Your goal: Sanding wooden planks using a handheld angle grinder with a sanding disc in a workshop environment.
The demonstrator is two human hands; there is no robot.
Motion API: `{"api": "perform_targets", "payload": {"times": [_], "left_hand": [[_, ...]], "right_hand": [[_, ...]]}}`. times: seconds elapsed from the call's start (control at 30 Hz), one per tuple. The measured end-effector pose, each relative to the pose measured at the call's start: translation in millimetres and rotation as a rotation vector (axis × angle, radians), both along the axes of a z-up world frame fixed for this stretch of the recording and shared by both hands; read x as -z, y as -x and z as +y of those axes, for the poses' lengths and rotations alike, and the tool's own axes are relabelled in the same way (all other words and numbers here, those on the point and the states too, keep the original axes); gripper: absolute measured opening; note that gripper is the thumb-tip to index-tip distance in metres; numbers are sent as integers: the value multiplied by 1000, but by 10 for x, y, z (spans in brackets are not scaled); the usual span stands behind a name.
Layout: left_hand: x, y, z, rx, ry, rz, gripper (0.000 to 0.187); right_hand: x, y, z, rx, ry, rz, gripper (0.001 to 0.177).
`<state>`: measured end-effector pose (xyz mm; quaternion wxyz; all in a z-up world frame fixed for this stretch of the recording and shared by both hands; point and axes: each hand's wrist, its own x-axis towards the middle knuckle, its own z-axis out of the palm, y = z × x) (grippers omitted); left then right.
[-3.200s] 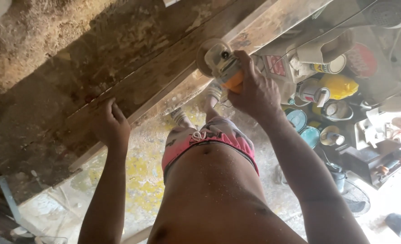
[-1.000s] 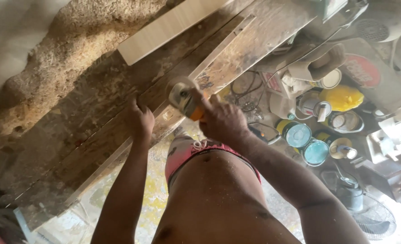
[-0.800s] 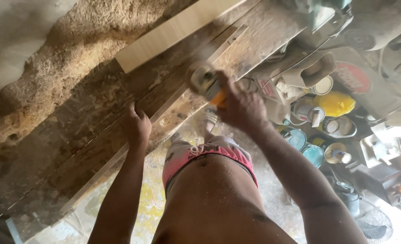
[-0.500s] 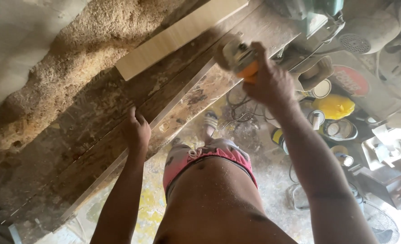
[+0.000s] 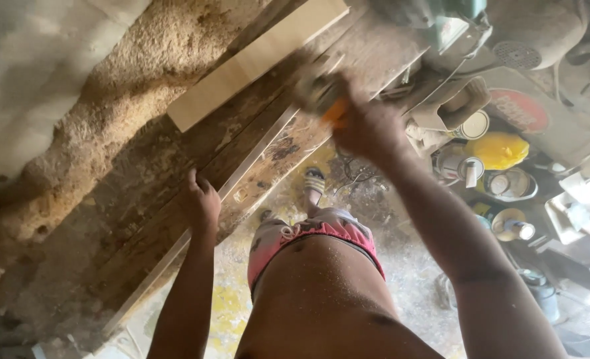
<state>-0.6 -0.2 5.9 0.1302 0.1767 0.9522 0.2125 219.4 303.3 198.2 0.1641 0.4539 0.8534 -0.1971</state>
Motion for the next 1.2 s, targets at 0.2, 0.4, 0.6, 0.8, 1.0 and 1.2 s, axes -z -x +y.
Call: {"api": "perform_targets", "payload": {"times": [0.2, 0.4, 0.6, 0.8, 1.0, 1.2], "left_hand": [[101, 14, -55, 19, -16, -19, 42], [224, 78, -37, -8, -87, 58, 38], [-129, -93, -80, 17, -116, 148, 37], [-548, -300, -895, 443, -604, 398, 38], [-454, -211, -1356, 433, -236, 688, 8], [-225, -279, -1283, 396, -304, 871, 14]], "right_hand": [[351, -43, -230, -243, -16, 285, 86], [32, -229, 353, -43, -9, 46, 83], [-162, -637, 596, 240, -70, 384, 88], [-325, -1262, 49, 691, 232, 511, 86], [429, -2095, -394, 567, 282, 1071, 94], [313, -2240, -677, 657, 194, 1057, 84]]}}
